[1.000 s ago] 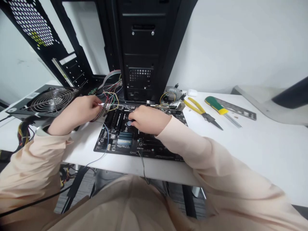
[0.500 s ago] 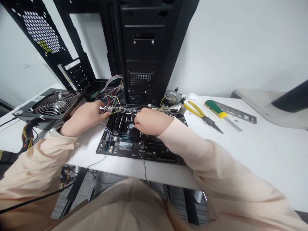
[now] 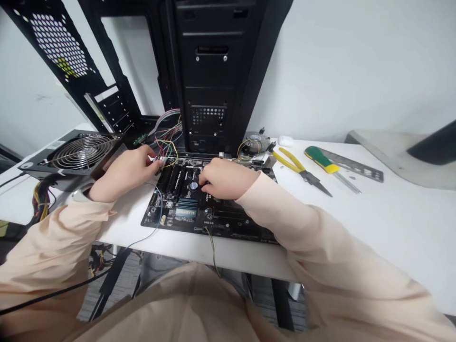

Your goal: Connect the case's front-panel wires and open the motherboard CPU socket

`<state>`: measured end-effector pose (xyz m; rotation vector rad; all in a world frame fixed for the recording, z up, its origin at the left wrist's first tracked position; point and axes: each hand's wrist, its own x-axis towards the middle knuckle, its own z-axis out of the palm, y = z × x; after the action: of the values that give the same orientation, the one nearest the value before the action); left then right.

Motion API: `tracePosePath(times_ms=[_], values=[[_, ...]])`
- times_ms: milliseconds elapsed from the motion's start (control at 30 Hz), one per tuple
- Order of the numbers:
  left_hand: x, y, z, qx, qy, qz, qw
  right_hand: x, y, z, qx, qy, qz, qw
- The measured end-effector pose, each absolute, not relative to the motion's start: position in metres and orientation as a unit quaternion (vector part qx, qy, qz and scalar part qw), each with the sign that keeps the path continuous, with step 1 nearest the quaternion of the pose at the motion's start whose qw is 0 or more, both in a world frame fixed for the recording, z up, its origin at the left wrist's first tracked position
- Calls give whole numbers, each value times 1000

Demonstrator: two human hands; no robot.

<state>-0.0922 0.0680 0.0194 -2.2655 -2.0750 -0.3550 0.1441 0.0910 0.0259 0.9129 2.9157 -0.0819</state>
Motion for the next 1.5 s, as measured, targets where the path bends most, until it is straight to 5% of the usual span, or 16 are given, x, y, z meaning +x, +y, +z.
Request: tracePosePath(times_ms=[333, 867, 1500], values=[[-94, 68, 27, -767, -634, -97, -12, 144, 91, 23, 304, 951, -27, 40], [-97, 66, 13, -736, -670, -58, 73, 67, 136, 29, 396, 917, -11, 36], [-101, 80, 10, -727, -664, -175, 6, 46, 156, 0, 296, 931, -152, -151]])
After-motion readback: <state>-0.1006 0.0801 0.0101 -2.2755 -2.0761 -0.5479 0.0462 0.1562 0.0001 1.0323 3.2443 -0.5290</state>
